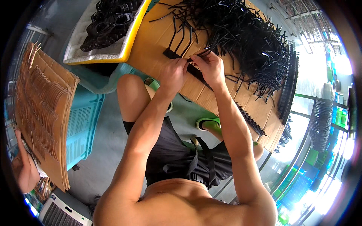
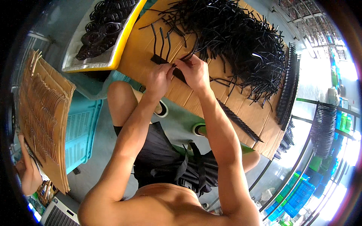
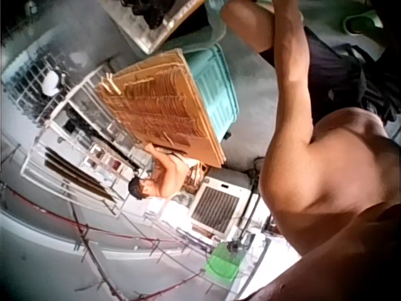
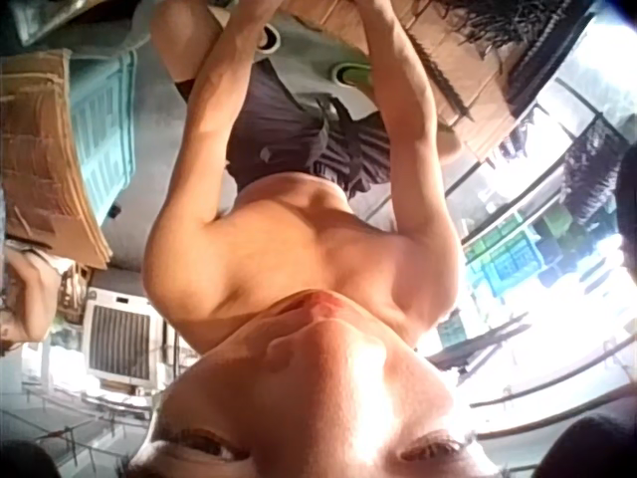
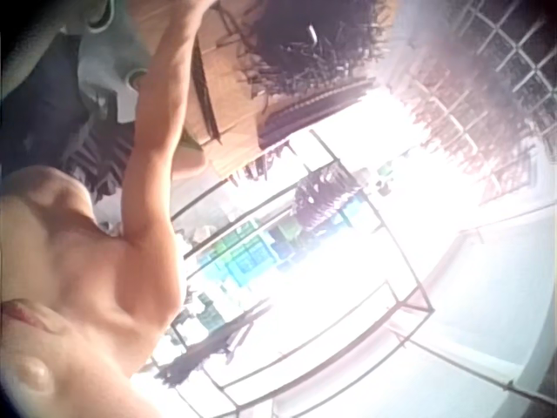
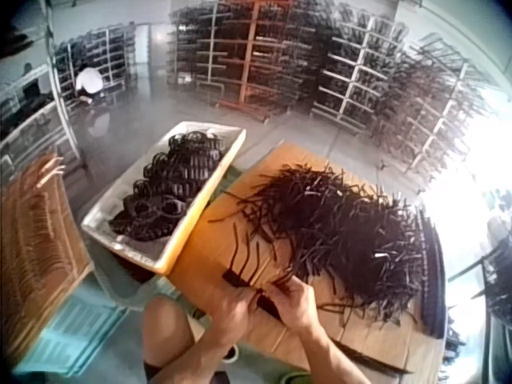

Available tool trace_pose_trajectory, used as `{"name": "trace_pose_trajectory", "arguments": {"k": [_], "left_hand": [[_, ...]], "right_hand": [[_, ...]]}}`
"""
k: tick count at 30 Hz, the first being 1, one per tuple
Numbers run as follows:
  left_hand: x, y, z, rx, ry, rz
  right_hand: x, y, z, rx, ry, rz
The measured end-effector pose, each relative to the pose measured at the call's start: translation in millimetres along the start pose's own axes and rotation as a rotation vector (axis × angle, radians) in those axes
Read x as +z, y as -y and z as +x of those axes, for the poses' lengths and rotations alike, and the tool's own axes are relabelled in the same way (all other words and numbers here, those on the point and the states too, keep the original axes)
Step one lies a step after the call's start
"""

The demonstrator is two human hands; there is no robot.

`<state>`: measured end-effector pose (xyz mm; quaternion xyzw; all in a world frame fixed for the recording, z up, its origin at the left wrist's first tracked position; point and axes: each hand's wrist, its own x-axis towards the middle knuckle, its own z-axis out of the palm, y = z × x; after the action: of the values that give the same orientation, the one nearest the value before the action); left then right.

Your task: The person inserts black bristle-like pieces into a long black band, working one at a time. The person occasionally lifts the band to check alignment and continues inserting bristles along its length.

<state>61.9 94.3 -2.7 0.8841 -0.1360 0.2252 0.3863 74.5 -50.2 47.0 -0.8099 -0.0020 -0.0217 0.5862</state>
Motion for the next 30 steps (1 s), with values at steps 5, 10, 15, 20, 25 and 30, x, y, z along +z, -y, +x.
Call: {"name": "trace_pose_trajectory", "arguments": {"k": [5,10,15,20,25,30], "left_hand": [[-2.1,-0.7,0.4,0.011,0.003,0.007],[0.6,0.6,-0.5,-0.005,-0.002,-0.016],[-3.6,1.4,-3.5,-0.076,0.097,-0.070],[-6.9,-11.2,-6.5,-0.102,0.031,-0.050],[-2.2,-22.2,-17.4,-0.136,0.018,-0.021],[7.2,-20.0,-14.5,-0.081,-0.002,-0.034]], "right_hand": [[2.4,6.1,-1.5,0.000,-0.005,-0.034],[8.3,7.0,-6.0,-0.122,-0.031,-0.158],[13.0,5.8,-3.7,-0.327,-0.057,-0.488],[12.5,13.4,-3.8,-0.234,0.001,-0.493],[-6.0,7.9,-7.0,0.116,-0.076,0.063],[-13.7,-5.1,-8.5,0.099,-0.022,0.332]]}}
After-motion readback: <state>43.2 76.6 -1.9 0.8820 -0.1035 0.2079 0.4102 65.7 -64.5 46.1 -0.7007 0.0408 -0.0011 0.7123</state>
